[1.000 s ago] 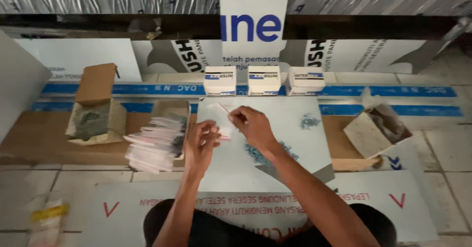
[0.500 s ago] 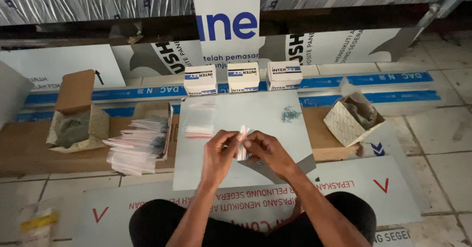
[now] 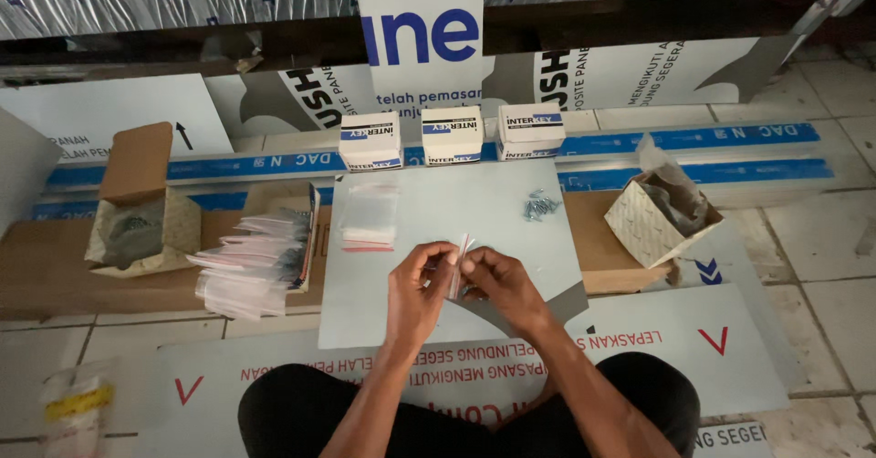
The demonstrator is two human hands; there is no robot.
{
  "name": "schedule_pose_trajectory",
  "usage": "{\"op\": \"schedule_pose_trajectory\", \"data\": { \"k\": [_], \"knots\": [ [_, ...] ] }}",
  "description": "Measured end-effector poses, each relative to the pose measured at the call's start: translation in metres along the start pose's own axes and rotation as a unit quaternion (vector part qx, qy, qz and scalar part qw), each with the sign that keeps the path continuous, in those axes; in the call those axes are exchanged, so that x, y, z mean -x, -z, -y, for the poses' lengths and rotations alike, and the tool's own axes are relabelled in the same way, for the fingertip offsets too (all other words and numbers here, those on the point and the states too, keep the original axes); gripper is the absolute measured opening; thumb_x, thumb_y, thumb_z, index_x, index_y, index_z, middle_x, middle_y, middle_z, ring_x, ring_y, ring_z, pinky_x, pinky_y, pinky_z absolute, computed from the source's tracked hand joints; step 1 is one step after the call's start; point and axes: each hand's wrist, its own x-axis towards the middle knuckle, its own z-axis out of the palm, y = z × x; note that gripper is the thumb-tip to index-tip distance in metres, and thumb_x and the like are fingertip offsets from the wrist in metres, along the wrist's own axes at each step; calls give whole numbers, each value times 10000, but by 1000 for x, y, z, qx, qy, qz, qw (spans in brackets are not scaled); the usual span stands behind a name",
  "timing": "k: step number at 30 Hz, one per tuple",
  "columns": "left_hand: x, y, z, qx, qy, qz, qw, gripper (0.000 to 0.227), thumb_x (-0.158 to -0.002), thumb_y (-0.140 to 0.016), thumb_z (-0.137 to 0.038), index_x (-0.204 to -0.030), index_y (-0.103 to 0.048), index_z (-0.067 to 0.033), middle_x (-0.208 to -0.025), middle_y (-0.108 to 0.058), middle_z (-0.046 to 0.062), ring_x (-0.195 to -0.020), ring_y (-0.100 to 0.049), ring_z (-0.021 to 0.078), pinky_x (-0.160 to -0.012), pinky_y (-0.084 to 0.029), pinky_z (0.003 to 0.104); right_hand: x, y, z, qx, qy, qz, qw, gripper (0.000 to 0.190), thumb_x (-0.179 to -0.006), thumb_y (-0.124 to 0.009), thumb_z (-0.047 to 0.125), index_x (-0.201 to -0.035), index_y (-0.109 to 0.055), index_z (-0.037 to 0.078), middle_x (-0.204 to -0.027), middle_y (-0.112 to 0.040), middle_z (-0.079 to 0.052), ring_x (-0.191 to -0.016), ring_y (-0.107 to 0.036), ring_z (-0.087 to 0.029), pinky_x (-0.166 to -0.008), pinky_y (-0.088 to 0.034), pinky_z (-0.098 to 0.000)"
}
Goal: The person picks up screws from a white board and places them into small plastic bags, then sets the bags aside.
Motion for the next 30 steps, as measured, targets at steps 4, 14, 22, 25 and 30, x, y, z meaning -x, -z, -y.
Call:
{"op": "schedule_pose_trajectory", "data": {
  "k": [4, 14, 22, 25, 30],
  "knots": [
    [0, 0, 6, -5, -7, -2, 1000, 144, -957, -678, -119, -1078, -736, -66, -951, -770, 135, -831, -742, 212, -675, -604, 316, -4, 1, -11, 16, 34, 4, 999, 223, -1006, -635, 218, -990, -664, -3, -820, -649, -116, -854, -640, -192, -748, -599, -382],
    [4, 3, 1, -20, -11, -10, 1000, 157, -954, -685, -128, -1084, -745, -65, -907, -765, 147, -801, -734, 219, -667, -616, 366, 2, -7, -5, 67, 77, 4, 995, 264, -1055, -538, 245, -984, -655, 19, -827, -667, -113, -869, -624, -181, -796, -597, -442],
    [6, 1, -13, -71, -50, -1, 996, 173, -954, -681, -153, -1103, -755, -106, -925, -767, 134, -812, -755, 313, -664, -613, 397, 3, -10, 2, 112, 125, -4, 986, 219, -1064, -522, 197, -950, -628, 42, -756, -583, -65, -813, -594, -168, -734, -573, -407],
    [9, 2, -24, -68, -32, 6, 997, 226, -908, -754, -190, -1097, -754, -66, -904, -773, 158, -800, -757, 322, -694, -624, 397, 4, -9, 2, 119, 133, -15, 984, 221, -1061, -509, 185, -952, -640, 44, -704, -621, -84, -749, -597, -167, -744, -577, -413],
    [9, 4, -14, -74, -6, 11, 997, 159, -884, -778, -168, -1024, -783, -94, -802, -780, 112, -727, -765, 237, -660, -607, 381, 0, -6, -11, 165, 164, -56, 971, 197, -1039, -552, 140, -914, -680, 57, -637, -633, -75, -670, -578, -138, -690, -557, -352]
  ]
}}
